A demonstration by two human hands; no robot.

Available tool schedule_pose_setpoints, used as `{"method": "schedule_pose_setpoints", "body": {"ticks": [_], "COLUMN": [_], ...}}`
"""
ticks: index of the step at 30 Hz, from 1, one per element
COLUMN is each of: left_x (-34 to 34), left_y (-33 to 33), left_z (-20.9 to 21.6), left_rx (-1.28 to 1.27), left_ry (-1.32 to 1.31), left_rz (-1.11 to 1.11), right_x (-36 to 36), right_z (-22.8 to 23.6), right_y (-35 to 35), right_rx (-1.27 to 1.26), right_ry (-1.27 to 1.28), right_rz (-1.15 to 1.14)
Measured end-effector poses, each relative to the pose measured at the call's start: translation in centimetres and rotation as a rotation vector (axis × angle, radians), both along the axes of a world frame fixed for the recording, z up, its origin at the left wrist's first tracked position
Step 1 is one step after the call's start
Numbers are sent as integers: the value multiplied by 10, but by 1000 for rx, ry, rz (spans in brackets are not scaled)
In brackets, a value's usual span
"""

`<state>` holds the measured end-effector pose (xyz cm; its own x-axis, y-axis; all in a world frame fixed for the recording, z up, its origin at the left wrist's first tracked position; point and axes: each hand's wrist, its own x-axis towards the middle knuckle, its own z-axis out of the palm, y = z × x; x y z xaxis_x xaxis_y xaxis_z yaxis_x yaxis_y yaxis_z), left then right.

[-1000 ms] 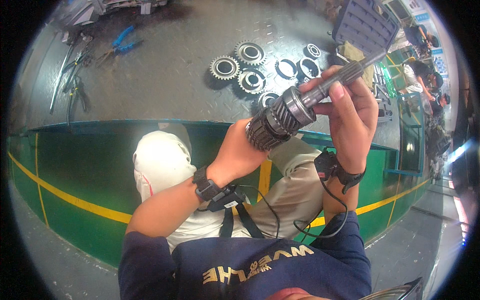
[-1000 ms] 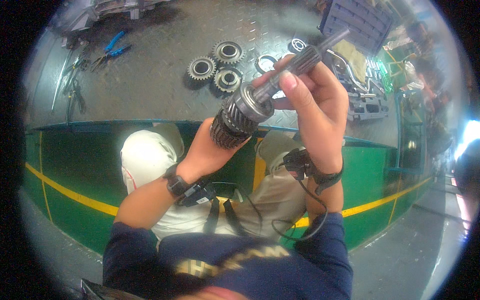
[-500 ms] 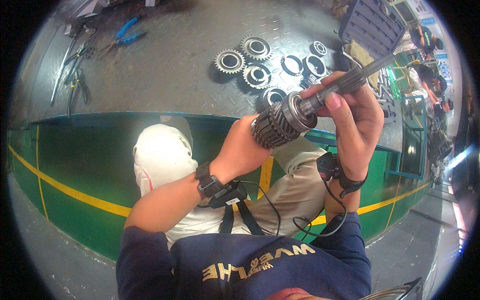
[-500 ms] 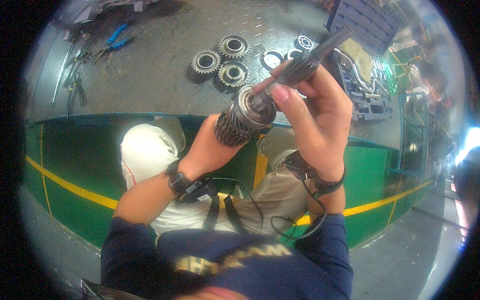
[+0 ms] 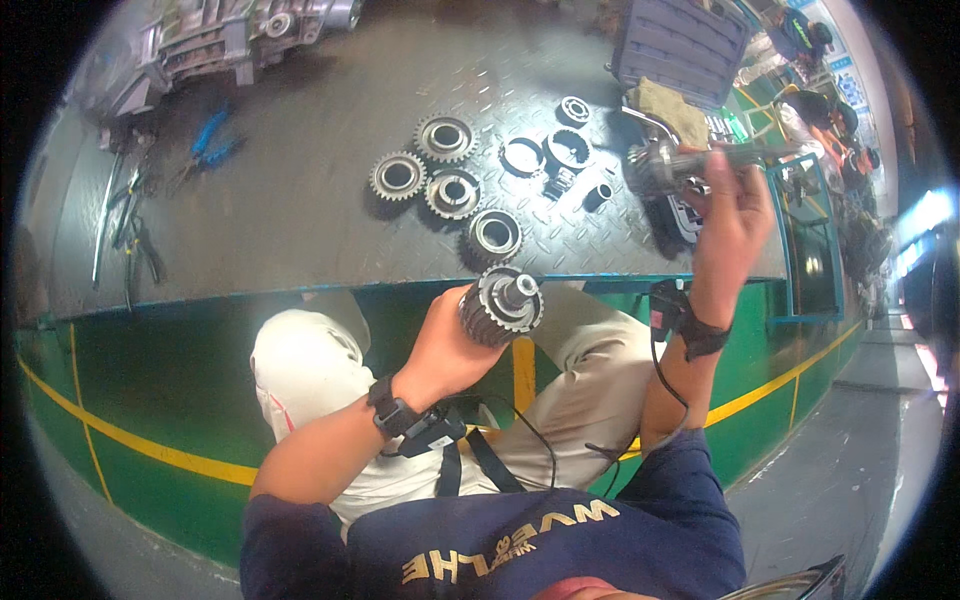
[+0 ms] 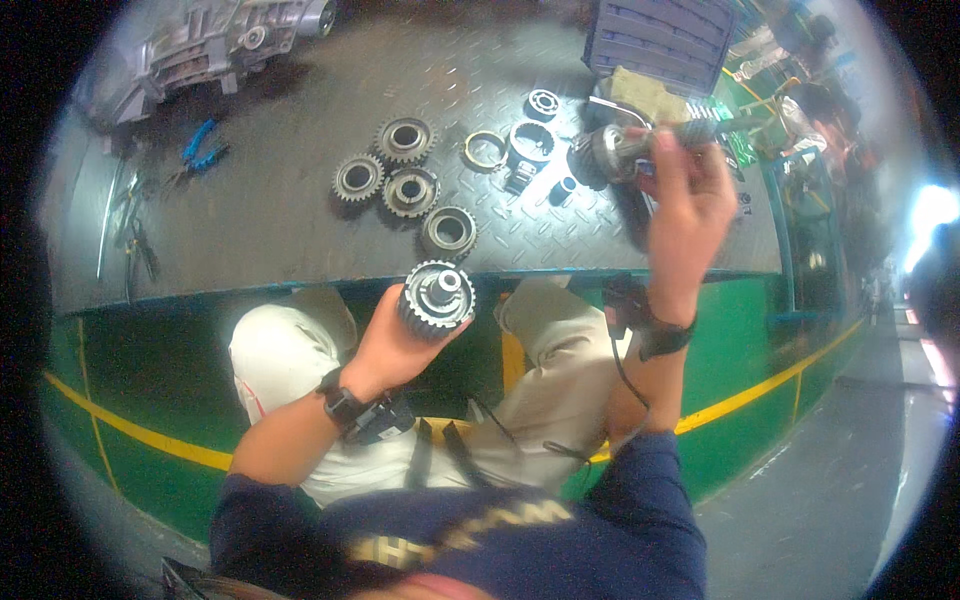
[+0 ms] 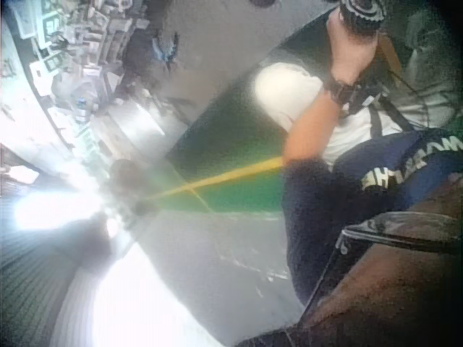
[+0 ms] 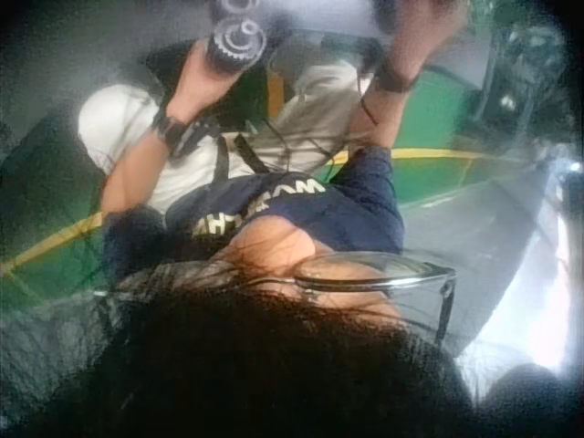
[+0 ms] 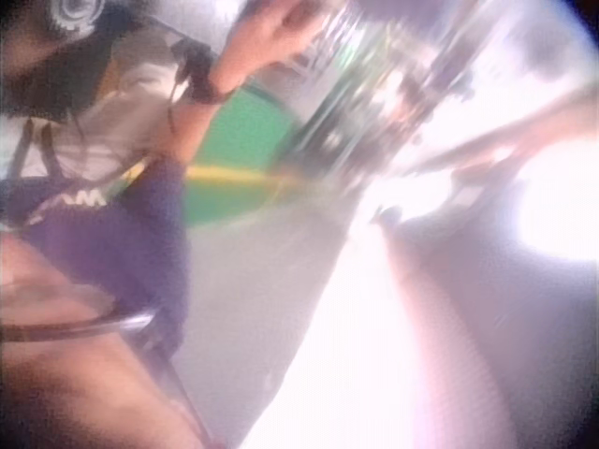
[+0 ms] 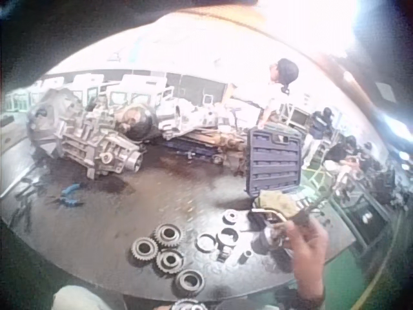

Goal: The person assembles a series of metal gears onto a long splined shaft by hand. The person slides various gears, bearings, and synchronization rings onto the shaft one by one, occasionally picking them up from the workbench to check their fit.

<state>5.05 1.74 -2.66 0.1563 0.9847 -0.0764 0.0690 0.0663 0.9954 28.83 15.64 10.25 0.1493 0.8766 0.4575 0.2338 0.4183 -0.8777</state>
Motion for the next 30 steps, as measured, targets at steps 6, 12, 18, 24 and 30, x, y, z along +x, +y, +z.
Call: {"method": "schedule_pose_setpoints", "body": {"ticks": [6,12,18,24,30], "left_x": [3,13,9,7,6], "left_y": [-2,-3,-2,0,-1], "left_z": [6,6,-1,2,8], "left_rx": [10,141,-20,29,42], "left_ry": [-24,-41,-40,-23,-47], "left_rz": [-10,42,-53,-40,-11], "right_x": [48,71,61,51,3], "right_z": [-66,-92,-95,-73,-27], "right_y": [43,59,60,47,9], "right_rx": [-52,-39,-40,-65,62], "right_ry": [-338,-395,-505,-666,-605], "right_rz": [-115,-147,-185,-298,-411]}}
